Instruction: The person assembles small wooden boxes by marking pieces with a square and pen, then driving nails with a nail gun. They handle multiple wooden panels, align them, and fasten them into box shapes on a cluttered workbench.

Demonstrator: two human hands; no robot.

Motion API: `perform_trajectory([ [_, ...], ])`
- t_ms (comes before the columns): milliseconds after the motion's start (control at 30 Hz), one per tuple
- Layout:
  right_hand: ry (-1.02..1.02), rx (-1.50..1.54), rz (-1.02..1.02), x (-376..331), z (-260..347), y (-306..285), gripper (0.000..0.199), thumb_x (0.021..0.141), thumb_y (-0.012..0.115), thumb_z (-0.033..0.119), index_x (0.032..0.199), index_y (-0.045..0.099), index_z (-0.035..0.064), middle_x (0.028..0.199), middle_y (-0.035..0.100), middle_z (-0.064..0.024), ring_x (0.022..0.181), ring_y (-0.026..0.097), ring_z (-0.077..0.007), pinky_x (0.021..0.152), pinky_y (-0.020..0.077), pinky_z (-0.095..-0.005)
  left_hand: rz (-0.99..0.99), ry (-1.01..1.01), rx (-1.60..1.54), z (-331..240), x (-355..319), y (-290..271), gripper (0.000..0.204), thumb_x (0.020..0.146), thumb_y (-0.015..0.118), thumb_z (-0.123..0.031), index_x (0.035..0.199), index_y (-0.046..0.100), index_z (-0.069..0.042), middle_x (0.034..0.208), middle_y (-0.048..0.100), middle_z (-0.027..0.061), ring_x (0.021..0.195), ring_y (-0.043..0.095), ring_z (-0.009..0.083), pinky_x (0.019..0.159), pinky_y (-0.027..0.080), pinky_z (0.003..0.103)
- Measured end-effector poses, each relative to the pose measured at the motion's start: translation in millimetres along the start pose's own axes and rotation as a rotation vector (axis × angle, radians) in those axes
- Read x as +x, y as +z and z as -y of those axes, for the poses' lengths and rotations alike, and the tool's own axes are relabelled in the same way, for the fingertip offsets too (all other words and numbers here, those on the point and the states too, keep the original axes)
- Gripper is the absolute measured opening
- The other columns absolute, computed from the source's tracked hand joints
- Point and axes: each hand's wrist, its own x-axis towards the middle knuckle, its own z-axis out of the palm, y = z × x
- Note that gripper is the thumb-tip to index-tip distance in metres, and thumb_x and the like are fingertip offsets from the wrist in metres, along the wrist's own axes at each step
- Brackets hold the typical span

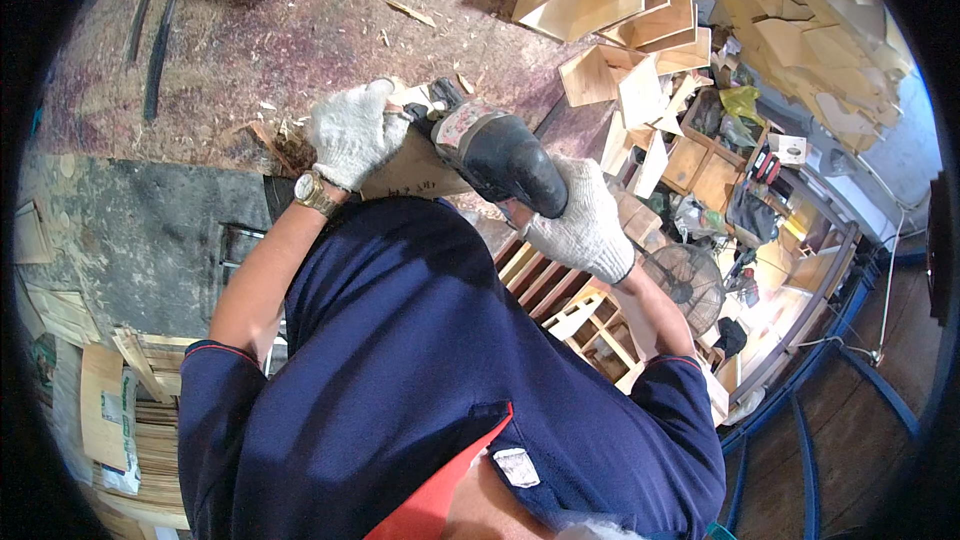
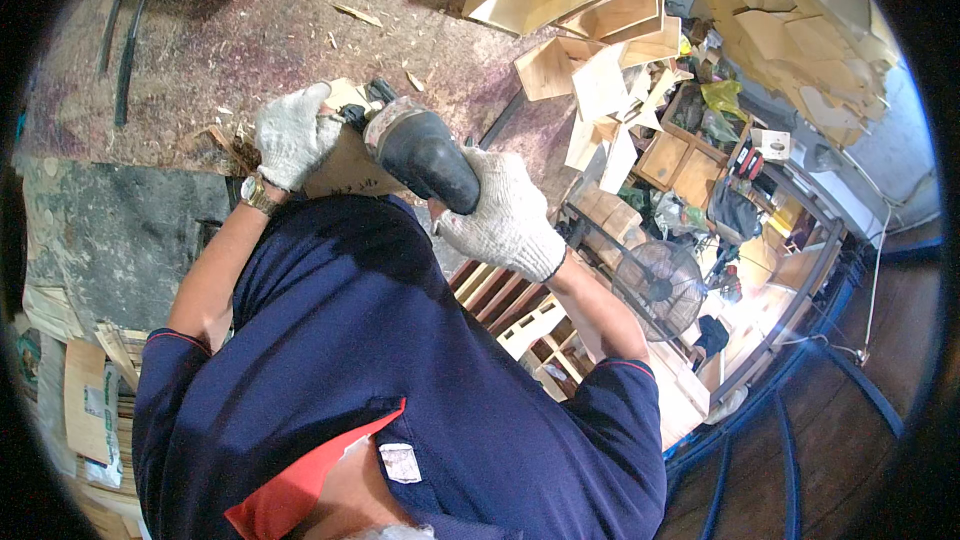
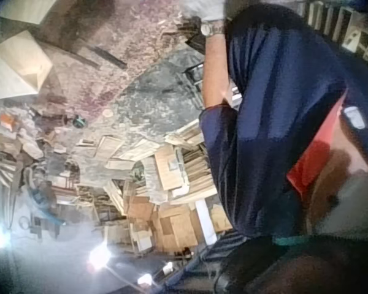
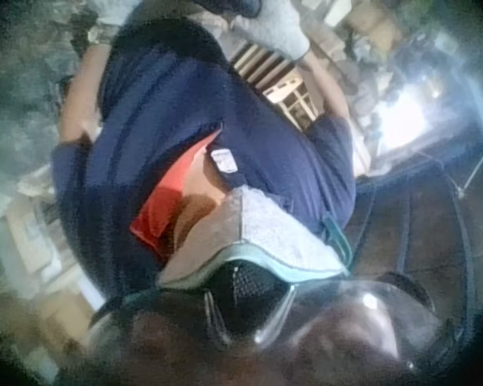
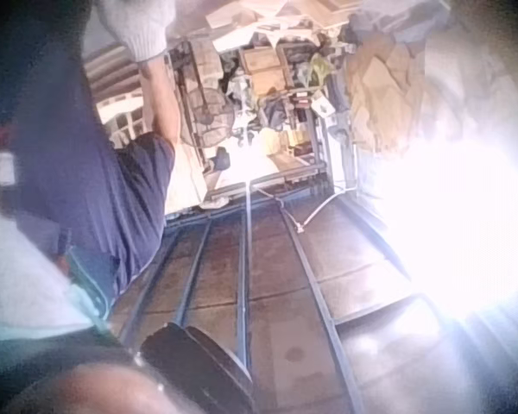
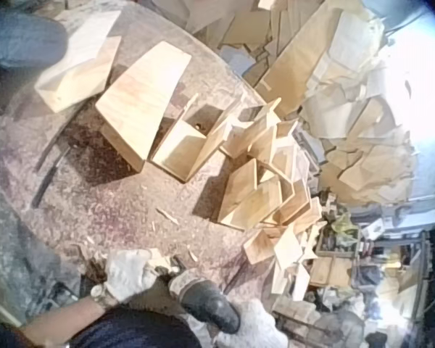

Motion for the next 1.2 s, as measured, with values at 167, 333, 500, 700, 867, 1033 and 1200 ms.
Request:
perform_trajectory([
  [167,0.031,-0.013,0.021,2.1,3.7,-0.3,0.03,0.074,0.073,0.021,0.096,0.071,0.0008,0.073,0.07,-0.0195,0.073,0.075,-0.0349,0.069,0.0573,-0.0423,-0.057,0.033,-0.048,-0.7,-0.4,-1.1,0.027,0.084,0.065,-0.026,0.106,0.068,-0.012,0.081,0.068,0.0168,0.076,0.067,0.0377,0.067,0.051,0.05],
  [333,-0.005,-0.022,-0.021,2.0,8.9,-1.3,0.029,0.075,0.073,0.021,0.095,0.071,0.0014,0.073,0.069,-0.0201,0.072,0.074,-0.0359,0.068,0.0569,-0.0428,-0.143,0.09,-0.001,1.7,-3.7,4.1,0.03,0.083,0.069,-0.025,0.11,0.068,-0.013,0.084,0.068,0.0145,0.078,0.067,0.0367,0.069,0.052,0.049],
  [500,-0.056,-0.042,-0.046,2.8,11.7,-2.7,0.028,0.075,0.073,0.022,0.095,0.071,0.0018,0.073,0.069,-0.0207,0.072,0.073,-0.0368,0.068,0.0565,-0.0431,-0.135,0.088,-0.066,2.4,-4.4,5.2,0.03,0.084,0.07,-0.025,0.11,0.067,-0.013,0.087,0.069,0.0138,0.08,0.067,0.0362,0.071,0.052,0.049],
  [700,-0.058,-0.038,-0.06,5.6,16.3,-2.6,0.029,0.075,0.073,0.022,0.095,0.071,0.0015,0.073,0.069,-0.0206,0.072,0.073,-0.0371,0.068,0.0565,-0.0433,-0.133,0.092,-0.067,2.9,-2.0,4.3,0.024,0.089,0.067,-0.031,0.103,0.068,-0.011,0.079,0.069,0.0163,0.073,0.068,0.0372,0.067,0.052,0.051],
  [867,-0.039,-0.044,-0.019,7.8,17.4,-5.7,0.028,0.075,0.073,0.022,0.095,0.071,0.0014,0.073,0.069,-0.0204,0.072,0.073,-0.0372,0.068,0.0566,-0.0431,-0.109,0.078,-0.05,3.6,-1.1,6.3,0.024,0.089,0.067,-0.03,0.103,0.068,-0.011,0.08,0.069,0.0155,0.074,0.068,0.0367,0.067,0.052,0.051],
  [1033,-0.043,-0.01,-0.025,11.4,14.9,-2.5,0.029,0.075,0.073,0.022,0.094,0.071,0.0005,0.07,0.068,-0.0203,0.07,0.073,-0.0367,0.068,0.0567,-0.0425,-0.078,0.075,-0.043,6.3,-2.0,8.8,0.024,0.089,0.066,-0.029,0.106,0.067,-0.011,0.083,0.068,0.015,0.076,0.067,0.0357,0.068,0.052,0.05],
  [1200,-0.057,-0.027,-0.035,13.5,12.8,-1.7,0.028,0.075,0.073,0.023,0.09,0.071,0.0002,0.068,0.068,-0.0202,0.069,0.073,-0.0363,0.068,0.0569,-0.0426,-0.073,0.108,-0.038,10.7,-2.9,11.4,0.025,0.09,0.066,-0.028,0.108,0.066,-0.012,0.082,0.067,0.0142,0.075,0.066,0.0359,0.068,0.052,0.05],
])
